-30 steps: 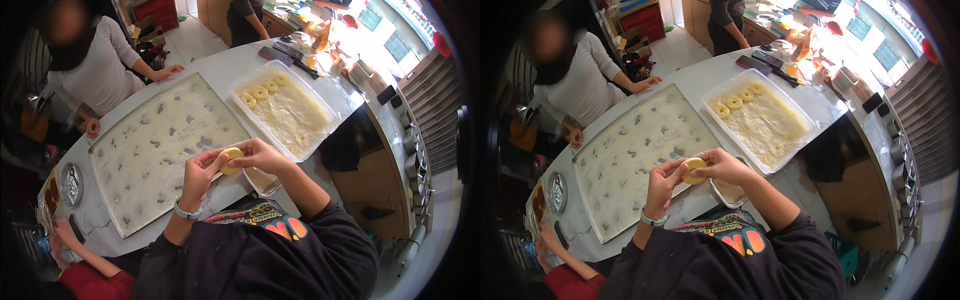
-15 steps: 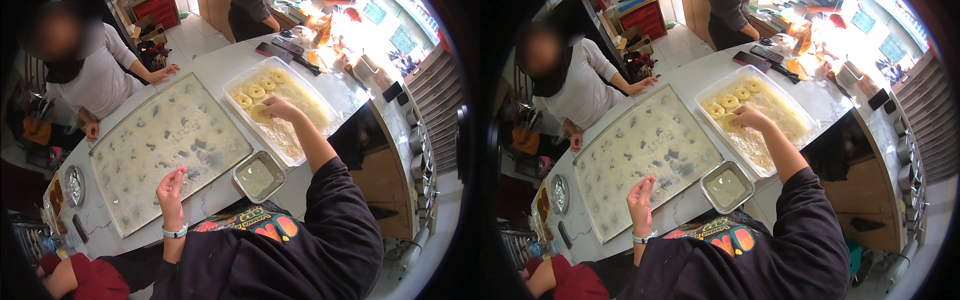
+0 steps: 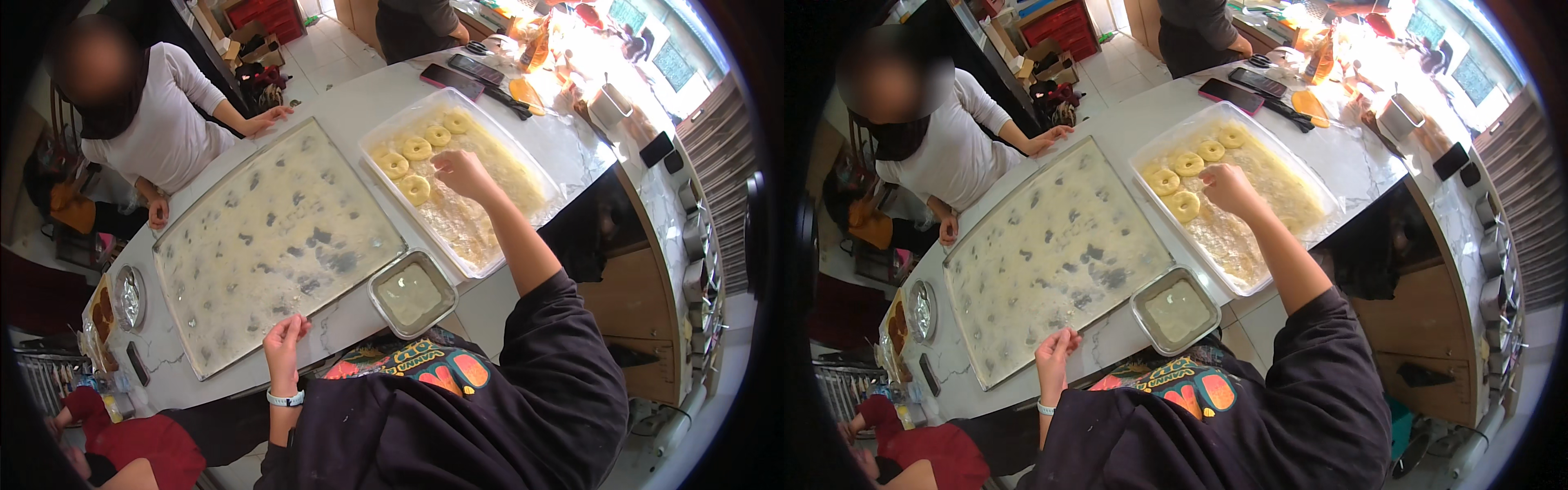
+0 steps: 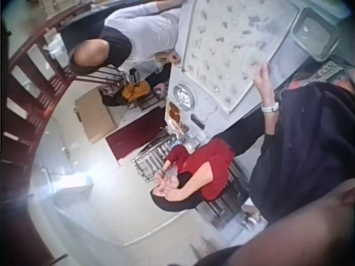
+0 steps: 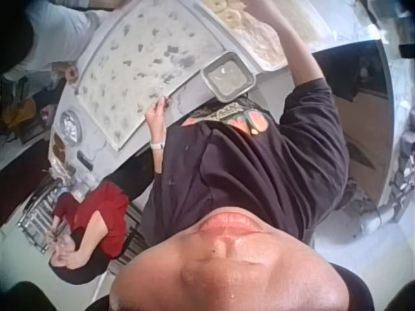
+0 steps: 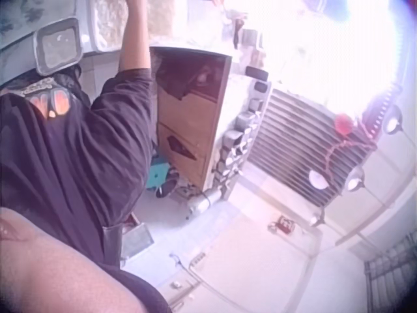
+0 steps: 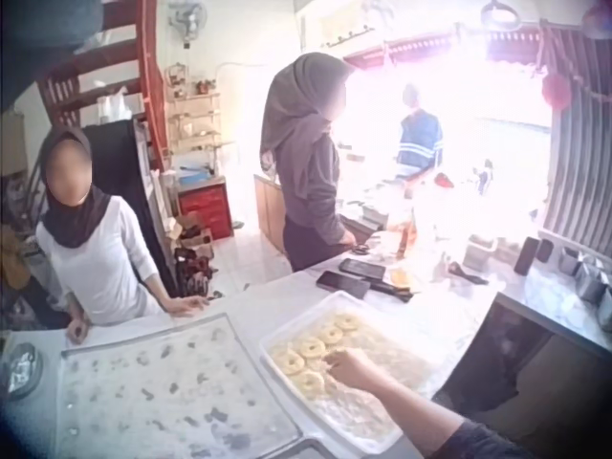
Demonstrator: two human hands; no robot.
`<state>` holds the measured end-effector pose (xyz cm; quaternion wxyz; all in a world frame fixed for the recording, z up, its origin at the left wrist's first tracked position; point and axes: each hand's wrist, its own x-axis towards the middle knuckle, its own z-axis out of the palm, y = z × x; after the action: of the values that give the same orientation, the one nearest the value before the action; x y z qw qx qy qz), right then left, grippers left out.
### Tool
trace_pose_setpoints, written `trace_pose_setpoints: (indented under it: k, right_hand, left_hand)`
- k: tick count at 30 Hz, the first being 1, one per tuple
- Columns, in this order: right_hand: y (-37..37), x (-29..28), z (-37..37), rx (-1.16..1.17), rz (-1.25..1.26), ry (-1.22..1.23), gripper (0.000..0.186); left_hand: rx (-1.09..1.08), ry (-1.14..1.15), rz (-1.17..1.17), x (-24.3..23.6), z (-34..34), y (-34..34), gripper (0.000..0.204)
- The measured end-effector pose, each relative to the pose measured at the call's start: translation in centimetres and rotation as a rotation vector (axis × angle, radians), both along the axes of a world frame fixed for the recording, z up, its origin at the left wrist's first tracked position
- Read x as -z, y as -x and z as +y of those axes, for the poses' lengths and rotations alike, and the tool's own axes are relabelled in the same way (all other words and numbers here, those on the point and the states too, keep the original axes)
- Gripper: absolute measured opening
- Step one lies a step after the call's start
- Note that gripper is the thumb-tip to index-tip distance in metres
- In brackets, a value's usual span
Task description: The person prepares doughnuts by picking up dough pieces, shaping them into rings, and placing them on a floured tray before covering the tray with plastic wrap.
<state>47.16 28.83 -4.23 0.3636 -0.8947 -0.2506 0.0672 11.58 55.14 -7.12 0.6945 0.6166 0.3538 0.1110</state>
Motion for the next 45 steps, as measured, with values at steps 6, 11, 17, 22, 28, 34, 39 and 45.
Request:
trace_pose_setpoints:
  k: [6, 11, 17, 22, 28, 34, 39, 45]
  right_hand:
    - [2.6, -0.4, -2.0, -0.024, 0.007, -0.035, 0.027]
    - [3.8, -1.2, -2.0, -0.123, -0.038, -0.079, 0.024]
    - [7.0, -2.0, -1.5, -0.226, -0.039, -0.245, 0.018]
    - [10.5, -2.4, -1.6, -0.175, -0.032, -0.229, 0.019]
    - [13.4, -2.4, -1.9, -0.215, -0.001, 0.019, 0.032]
    - [14.9, -2.4, -2.6, -0.187, -0.016, 0.031, 0.036]
    - [16.7, -1.6, -2.2, -0.176, -0.058, 0.128, 0.031]
    - [16.9, -2.2, -3.3, -0.127, -0.142, -0.019, 0.028]
  left_hand:
    - [-0.032, 0.136, 0.070, 0.7, -1.2, -0.1, 0.024]
    - [0.179, -0.632, 0.200, 0.4, -2.2, -1.9, 0.021]
    - [0.376, -1.503, 0.154, -1.5, -3.6, -4.5, 0.015]
    - [0.654, -1.780, 0.134, -3.7, -3.2, -7.3, 0.010]
    - [0.744, -1.959, 0.194, -4.0, -3.2, -7.9, 0.004]
    - [0.766, -2.034, 0.196, -4.5, -2.7, -7.6, 0.001]
    - [0.769, -2.069, 0.197, -5.2, -2.0, -6.4, 0.002]
    - [0.731, -1.885, 0.088, -5.4, -1.0, -5.5, 0.004]
